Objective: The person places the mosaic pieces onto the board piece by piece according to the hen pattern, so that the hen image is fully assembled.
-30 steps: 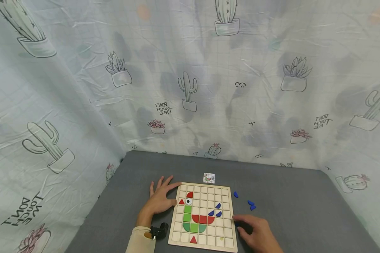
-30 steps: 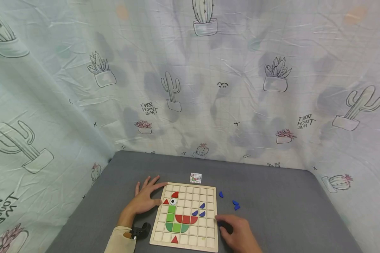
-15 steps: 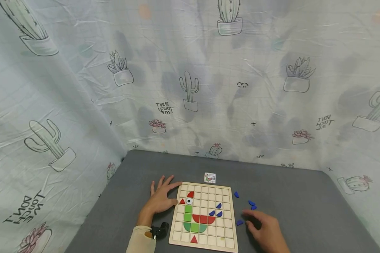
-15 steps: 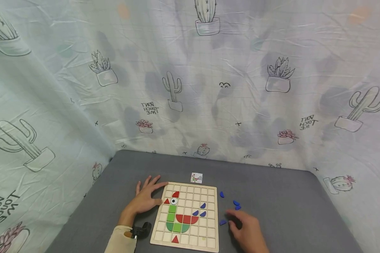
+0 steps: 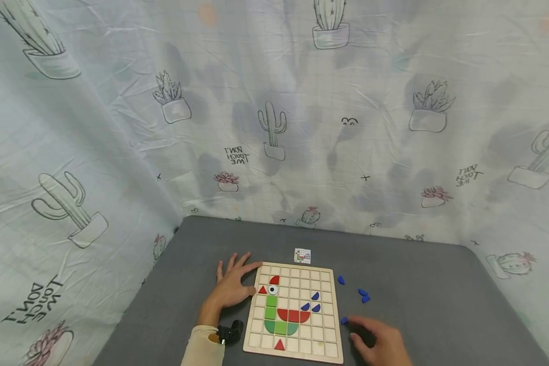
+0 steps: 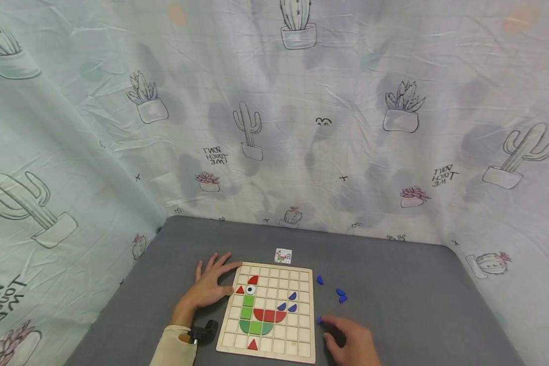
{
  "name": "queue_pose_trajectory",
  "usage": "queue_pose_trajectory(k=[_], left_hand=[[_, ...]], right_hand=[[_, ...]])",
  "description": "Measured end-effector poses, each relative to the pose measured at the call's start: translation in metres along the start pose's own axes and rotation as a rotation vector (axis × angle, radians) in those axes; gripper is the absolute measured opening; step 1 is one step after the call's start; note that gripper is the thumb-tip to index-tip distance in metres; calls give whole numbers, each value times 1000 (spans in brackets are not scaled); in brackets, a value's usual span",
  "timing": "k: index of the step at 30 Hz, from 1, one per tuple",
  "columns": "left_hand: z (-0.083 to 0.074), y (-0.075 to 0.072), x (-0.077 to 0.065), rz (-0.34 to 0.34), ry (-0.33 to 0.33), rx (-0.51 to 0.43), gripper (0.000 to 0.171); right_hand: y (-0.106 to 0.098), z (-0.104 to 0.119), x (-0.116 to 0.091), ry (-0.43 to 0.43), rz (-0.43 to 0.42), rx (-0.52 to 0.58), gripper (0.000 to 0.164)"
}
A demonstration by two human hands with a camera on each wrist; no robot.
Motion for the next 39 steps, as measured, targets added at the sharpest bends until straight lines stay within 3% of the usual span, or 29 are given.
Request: queue_pose_trajectory(k=[13, 21, 39], left_hand=[[-2, 0, 0, -5, 3, 1, 71], [-1, 1, 0, -4, 3, 14, 71], [1, 1, 1, -7, 1, 10, 70]], right_hand=[[14, 8, 19, 49, 16, 35, 33], [21, 13, 26, -5, -49, 81, 37], [13, 14, 32, -113, -119, 42, 41]])
Point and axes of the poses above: each hand's wrist, its own x-axis towards the middle knuckle, its own y-axis out of the palm, z = x × y, the point moved 6 cm from there along x, towards the middle knuckle, and after that the axes turned 4 degrees about -x, right-handed, at the moved point
